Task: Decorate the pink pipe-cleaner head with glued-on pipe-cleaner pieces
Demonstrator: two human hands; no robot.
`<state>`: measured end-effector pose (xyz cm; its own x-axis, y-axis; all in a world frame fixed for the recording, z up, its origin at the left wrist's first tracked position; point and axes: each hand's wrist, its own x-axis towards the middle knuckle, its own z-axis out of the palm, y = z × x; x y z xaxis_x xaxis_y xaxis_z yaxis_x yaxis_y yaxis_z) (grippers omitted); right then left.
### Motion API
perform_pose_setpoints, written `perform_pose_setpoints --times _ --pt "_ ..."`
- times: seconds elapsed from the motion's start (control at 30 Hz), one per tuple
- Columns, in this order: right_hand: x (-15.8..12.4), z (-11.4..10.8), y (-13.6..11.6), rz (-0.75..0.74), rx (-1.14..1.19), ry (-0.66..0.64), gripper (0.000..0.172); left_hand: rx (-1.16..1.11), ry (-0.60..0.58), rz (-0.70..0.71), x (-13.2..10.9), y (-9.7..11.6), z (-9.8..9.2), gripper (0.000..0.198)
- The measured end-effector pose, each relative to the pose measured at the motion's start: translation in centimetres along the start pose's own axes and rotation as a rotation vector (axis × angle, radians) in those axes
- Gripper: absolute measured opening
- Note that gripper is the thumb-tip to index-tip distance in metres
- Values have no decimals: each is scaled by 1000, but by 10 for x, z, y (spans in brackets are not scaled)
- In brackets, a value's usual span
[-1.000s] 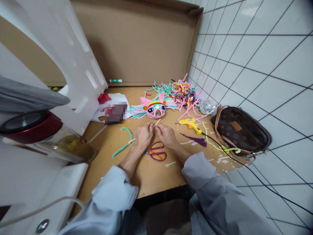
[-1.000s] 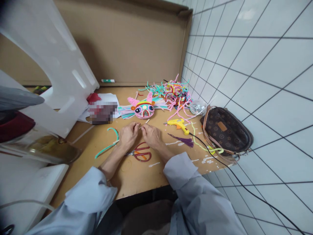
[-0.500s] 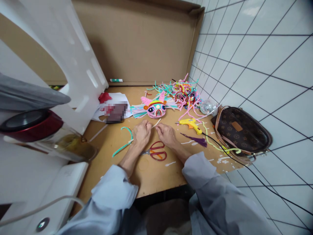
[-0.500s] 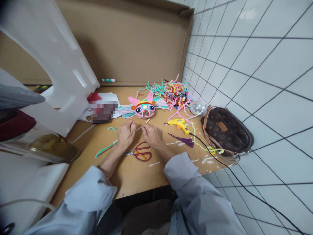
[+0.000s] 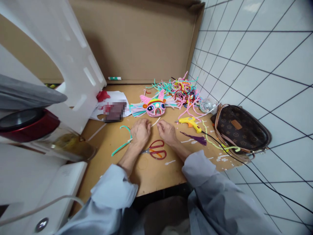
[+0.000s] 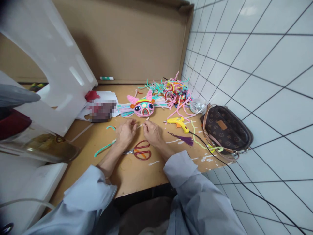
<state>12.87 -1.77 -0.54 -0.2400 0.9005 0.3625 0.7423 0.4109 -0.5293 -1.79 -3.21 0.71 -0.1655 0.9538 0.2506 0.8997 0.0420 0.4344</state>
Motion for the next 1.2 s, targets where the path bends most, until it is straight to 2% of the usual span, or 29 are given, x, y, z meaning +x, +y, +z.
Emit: perform_pose_setpoints --times 0.2,0.53,0.63,0.77,0.93,1.07,1.2 --pt "-12 1 -18 -219 -52 -130 26 131 -163 -20 -1 0 -3 30" --pt "-10 4 -12 -242 -54 -82 29 174 -177 -23 -3 8 -4 30" --pt "-9 5 -11 -210 -37 -25 29 143 -188 -30 -4 11 -6 31" --pt "-5 5 -5 -86 -2 75 27 70 -203 -79 -4 14 -7 31" --pt "4 3 11 68 42 165 30 6 -128 -80 -3 8 -4 31" --pt "8 5 18 50 82 195 39 -7 -77 -53 -2 4 -1 31" --pt "9 4 16 16 -10 128 50 0 -25 -20 -1 2 -1 34"
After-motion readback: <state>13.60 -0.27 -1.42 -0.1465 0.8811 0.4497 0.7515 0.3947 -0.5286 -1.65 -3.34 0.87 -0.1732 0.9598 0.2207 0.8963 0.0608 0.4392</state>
